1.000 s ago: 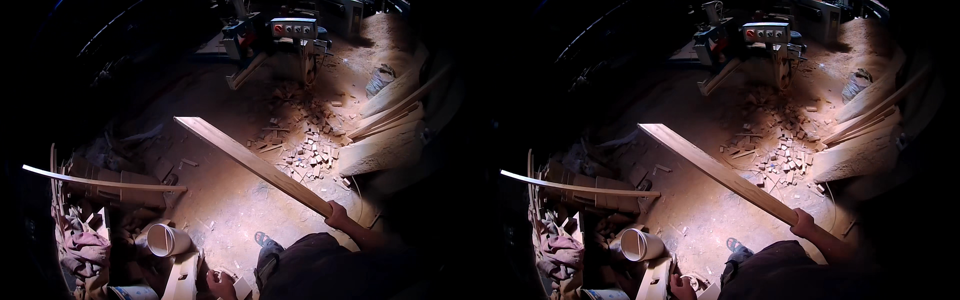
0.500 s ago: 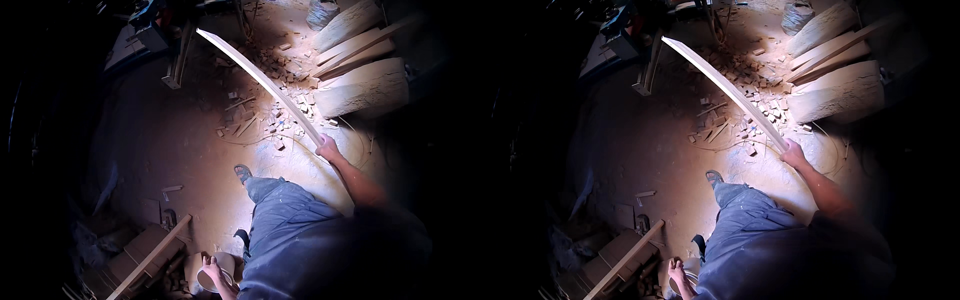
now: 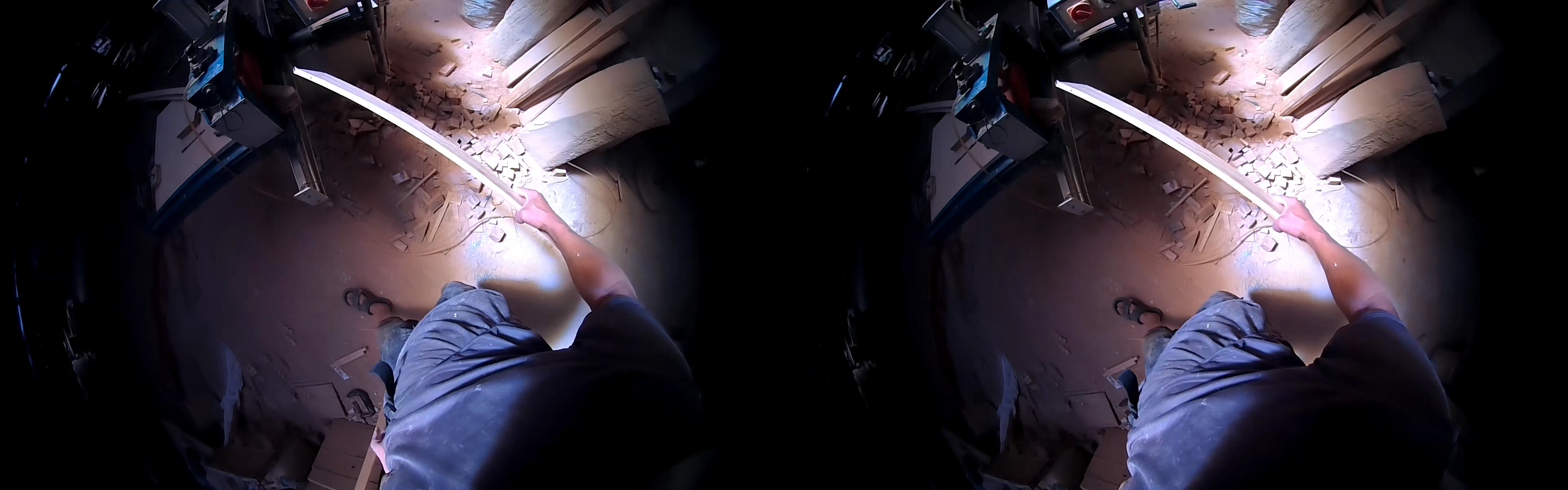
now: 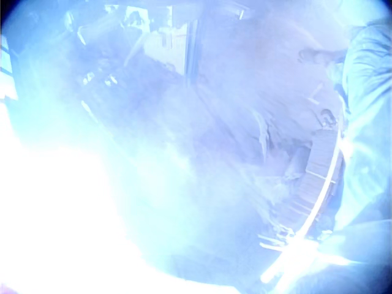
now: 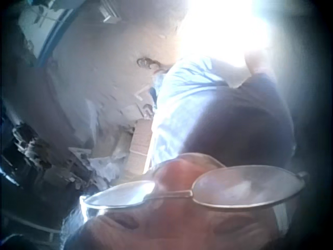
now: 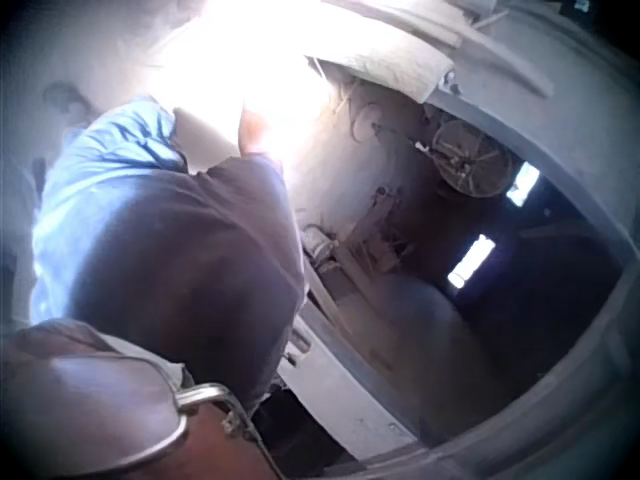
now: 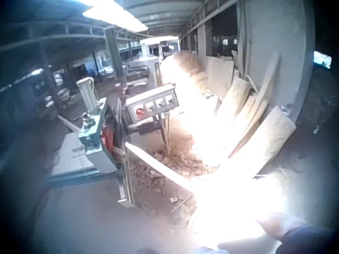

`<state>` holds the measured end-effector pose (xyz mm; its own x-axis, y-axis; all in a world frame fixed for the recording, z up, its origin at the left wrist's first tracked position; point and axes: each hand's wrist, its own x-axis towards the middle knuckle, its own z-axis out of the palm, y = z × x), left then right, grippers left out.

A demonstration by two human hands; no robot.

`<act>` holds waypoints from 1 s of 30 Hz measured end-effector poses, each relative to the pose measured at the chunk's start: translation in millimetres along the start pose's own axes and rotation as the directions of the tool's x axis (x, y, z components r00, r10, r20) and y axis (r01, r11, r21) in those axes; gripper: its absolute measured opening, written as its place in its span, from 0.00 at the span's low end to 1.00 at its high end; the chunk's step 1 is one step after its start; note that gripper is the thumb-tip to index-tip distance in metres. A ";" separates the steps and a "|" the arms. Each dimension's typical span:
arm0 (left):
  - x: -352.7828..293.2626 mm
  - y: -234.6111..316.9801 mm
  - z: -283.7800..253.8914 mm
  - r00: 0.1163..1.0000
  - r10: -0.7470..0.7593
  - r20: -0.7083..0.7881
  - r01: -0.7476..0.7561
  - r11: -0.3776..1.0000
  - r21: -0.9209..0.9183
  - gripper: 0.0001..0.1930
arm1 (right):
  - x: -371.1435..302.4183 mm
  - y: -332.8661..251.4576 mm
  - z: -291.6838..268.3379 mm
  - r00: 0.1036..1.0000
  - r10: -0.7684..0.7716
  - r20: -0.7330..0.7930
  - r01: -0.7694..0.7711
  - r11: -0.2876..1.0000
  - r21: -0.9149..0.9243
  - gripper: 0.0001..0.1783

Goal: The person assembles a wood frame by aligning wooden slats and securing them with a nail gun, then moves a long wooden piece to a stationary saw for cutting.

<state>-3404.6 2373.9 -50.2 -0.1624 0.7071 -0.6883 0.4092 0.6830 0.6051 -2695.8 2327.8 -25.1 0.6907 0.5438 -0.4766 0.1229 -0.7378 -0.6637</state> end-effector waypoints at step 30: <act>556.9 857.2 173.1 0.496 0.623 0.605 -0.864 0.419 0.278 0.25 | 257.8 -228.9 79.5 0.879 -0.283 -0.383 -0.068 0.722 -0.689 0.34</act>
<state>-2988.8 3321.4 15.9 0.7174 0.6652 -0.2069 0.5616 -0.3765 0.7368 -2602.6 2668.6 -41.9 0.8457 0.5336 -0.0108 0.5325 -0.8450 -0.0495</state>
